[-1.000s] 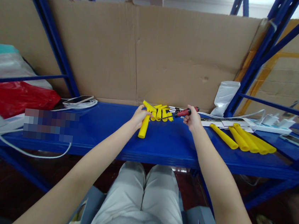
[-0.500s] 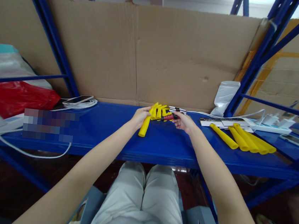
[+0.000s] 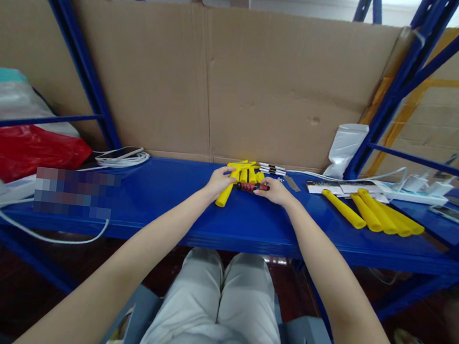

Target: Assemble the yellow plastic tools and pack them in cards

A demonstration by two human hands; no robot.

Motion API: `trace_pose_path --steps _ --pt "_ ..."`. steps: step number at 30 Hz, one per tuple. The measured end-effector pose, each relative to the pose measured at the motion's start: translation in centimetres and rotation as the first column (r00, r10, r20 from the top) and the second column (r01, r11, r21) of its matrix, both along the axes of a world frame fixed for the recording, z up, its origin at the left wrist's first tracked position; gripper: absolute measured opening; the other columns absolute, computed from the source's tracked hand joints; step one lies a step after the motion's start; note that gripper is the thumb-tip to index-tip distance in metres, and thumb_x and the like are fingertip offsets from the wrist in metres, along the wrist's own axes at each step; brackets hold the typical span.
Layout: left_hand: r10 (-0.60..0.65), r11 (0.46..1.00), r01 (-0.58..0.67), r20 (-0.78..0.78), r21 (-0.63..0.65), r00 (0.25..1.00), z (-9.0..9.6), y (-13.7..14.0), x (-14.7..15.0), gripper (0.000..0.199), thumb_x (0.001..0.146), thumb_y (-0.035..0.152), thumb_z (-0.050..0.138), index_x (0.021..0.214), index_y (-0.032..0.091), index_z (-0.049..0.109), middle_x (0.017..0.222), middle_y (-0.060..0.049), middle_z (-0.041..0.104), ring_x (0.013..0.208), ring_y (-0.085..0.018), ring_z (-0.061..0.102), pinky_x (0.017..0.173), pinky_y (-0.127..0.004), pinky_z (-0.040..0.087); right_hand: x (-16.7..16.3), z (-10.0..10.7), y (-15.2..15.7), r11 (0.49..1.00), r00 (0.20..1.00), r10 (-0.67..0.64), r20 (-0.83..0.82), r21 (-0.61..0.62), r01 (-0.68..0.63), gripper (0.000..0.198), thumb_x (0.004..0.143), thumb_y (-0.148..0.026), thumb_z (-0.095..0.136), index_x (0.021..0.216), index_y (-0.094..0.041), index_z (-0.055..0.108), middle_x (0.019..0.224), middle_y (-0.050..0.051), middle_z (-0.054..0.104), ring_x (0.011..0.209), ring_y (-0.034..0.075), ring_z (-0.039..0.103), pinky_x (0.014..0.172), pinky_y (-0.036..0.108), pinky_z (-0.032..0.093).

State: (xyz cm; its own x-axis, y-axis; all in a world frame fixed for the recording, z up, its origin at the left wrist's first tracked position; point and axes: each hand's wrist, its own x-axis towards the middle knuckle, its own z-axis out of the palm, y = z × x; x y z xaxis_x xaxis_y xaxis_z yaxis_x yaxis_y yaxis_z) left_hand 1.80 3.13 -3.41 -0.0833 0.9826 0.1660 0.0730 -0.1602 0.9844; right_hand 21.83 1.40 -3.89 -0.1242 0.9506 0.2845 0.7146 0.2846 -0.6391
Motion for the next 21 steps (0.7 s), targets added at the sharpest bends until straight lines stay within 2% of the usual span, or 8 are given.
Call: trace_pose_path --steps 4,12,17,21 --pt "0.012 1.000 -0.012 0.003 0.010 1.000 -0.1 0.1 0.0 0.046 0.062 -0.009 0.066 0.102 0.012 0.073 0.102 -0.011 0.076 0.093 -0.022 0.073 0.083 -0.030 0.057 0.3 0.2 0.1 0.997 0.991 0.016 0.132 0.074 -0.027 0.026 0.073 -0.031 0.080 0.088 -0.021 0.061 0.075 0.000 0.066 0.070 0.017 0.061 0.067 0.027 0.046" --pt "0.029 0.999 -0.029 0.021 0.032 0.999 -0.4 0.2 0.1 0.037 0.059 -0.010 0.061 0.086 0.014 0.071 0.101 -0.011 0.076 0.099 -0.023 0.072 0.087 -0.031 0.055 1.4 1.6 -1.0 0.996 0.958 -0.087 0.275 -0.004 0.092 0.024 0.071 -0.028 0.081 0.086 -0.024 0.064 0.075 0.001 0.066 0.080 0.022 0.064 0.073 0.030 0.048" --pt "0.031 0.999 -0.031 -0.008 0.026 0.999 -0.3 0.1 0.1 0.037 0.060 -0.009 0.063 0.088 0.014 0.071 0.101 -0.010 0.076 0.094 -0.022 0.072 0.086 -0.031 0.055 1.7 1.8 -0.9 0.996 0.970 -0.068 0.234 -0.038 0.079 0.017 0.071 -0.023 0.080 0.082 -0.024 0.067 0.079 0.003 0.071 0.084 0.023 0.066 0.076 0.031 0.050" --pt "0.029 1.000 -0.028 -0.041 0.012 0.999 -0.1 -0.3 0.2 0.039 0.061 -0.008 0.063 0.094 0.012 0.072 0.098 -0.010 0.075 0.084 -0.020 0.072 0.080 -0.029 0.056 1.3 2.2 -1.3 0.999 0.979 -0.017 0.203 -0.029 0.023 0.013 0.076 -0.019 0.075 0.089 -0.022 0.072 0.096 0.006 0.076 0.095 0.025 0.069 0.088 0.034 0.052"
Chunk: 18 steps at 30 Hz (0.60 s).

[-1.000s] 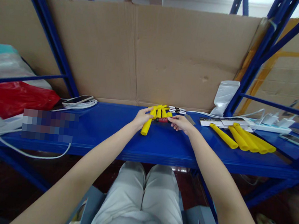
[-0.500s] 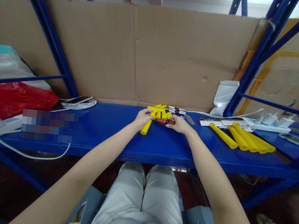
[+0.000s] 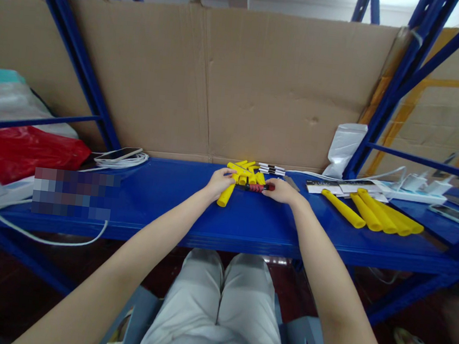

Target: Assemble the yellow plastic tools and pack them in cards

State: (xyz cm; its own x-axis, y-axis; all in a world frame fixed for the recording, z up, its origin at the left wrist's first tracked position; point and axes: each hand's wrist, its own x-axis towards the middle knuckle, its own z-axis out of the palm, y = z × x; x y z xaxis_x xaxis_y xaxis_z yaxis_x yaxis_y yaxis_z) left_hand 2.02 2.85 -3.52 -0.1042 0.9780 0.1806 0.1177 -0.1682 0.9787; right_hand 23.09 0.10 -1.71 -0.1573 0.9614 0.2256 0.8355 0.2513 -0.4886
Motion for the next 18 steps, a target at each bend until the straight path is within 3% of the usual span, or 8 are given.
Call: trace_pose_path --steps 5,12,18 --pt "-0.030 0.999 0.030 0.029 0.011 0.999 -0.1 0.0 0.2 0.038 0.062 -0.010 0.059 0.090 0.012 0.073 0.098 -0.010 0.075 0.085 -0.018 0.071 0.079 -0.028 0.055 -0.5 0.2 -0.3 0.999 1.000 0.024 -0.002 0.045 -0.024 0.011 0.081 -0.020 0.073 0.091 -0.022 0.075 0.101 0.007 0.077 0.101 0.026 0.070 0.093 0.036 0.052" --pt "-0.044 0.994 0.044 -0.007 0.102 0.999 -0.6 0.5 0.5 0.033 0.062 -0.011 0.057 0.079 0.014 0.071 0.106 -0.012 0.076 0.099 -0.019 0.070 0.090 -0.030 0.054 -0.4 -0.1 0.2 0.996 0.999 -0.027 0.033 0.091 0.023 0.015 0.080 -0.020 0.071 0.095 -0.023 0.076 0.109 0.007 0.077 0.111 0.027 0.068 0.102 0.039 0.049" --pt "0.002 0.999 -0.004 0.046 0.033 0.999 -0.1 -0.1 0.4 0.029 0.066 -0.007 0.058 0.080 0.014 0.072 0.092 -0.009 0.076 0.087 -0.020 0.070 0.082 -0.030 0.056 0.4 -0.2 1.3 0.980 0.979 -0.170 0.110 0.127 0.156 0.019 0.082 -0.020 0.064 0.097 -0.023 0.076 0.105 0.008 0.077 0.106 0.026 0.069 0.094 0.034 0.052"
